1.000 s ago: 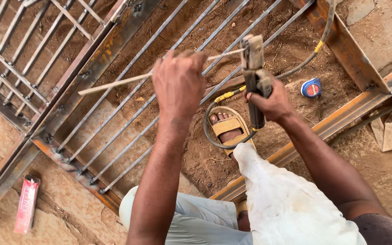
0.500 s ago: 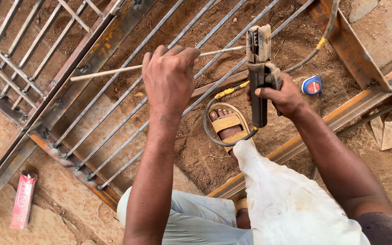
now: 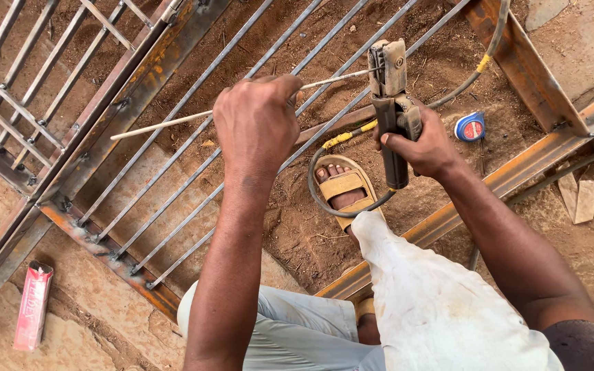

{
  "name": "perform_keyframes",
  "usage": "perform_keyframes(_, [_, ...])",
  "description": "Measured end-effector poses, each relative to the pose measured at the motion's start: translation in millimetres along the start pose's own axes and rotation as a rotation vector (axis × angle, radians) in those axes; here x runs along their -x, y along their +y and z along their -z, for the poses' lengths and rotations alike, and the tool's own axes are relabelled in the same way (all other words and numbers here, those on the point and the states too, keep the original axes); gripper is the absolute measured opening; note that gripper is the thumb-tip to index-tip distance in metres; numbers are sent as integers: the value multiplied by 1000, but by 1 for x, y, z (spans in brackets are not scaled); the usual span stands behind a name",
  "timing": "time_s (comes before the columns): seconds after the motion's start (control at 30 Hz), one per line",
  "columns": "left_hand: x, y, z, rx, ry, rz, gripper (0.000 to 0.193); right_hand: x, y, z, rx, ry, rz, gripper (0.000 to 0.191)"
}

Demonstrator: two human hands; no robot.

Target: The person sits on the ground beside metal window grill frames, welding the joints between the vertical bars and the frame using an electrode holder, with sparks flying as they weld. They then reposition along the frames, handle a measuring tape to measure the bars, and continue working on the grill sections.

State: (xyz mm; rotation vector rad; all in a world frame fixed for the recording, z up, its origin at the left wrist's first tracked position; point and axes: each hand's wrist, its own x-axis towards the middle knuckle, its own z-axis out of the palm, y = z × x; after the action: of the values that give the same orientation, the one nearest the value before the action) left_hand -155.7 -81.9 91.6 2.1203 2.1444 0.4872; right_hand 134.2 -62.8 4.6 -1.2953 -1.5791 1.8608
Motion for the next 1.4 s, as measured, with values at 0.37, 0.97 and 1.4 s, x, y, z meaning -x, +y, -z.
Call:
perform_keyframes(0.37, [0,19,-7,-28,-201,97,24,0,-1,2,210,93,-62,41])
perform_keyframes(0.97, [-5,26,-21,-12,-60,55,16,-4,5,-10,224,103,-153,64])
perform_keyframes(1.4, [142,-13,-127,168,-141,802,96,12,13,45,312,600,497,66])
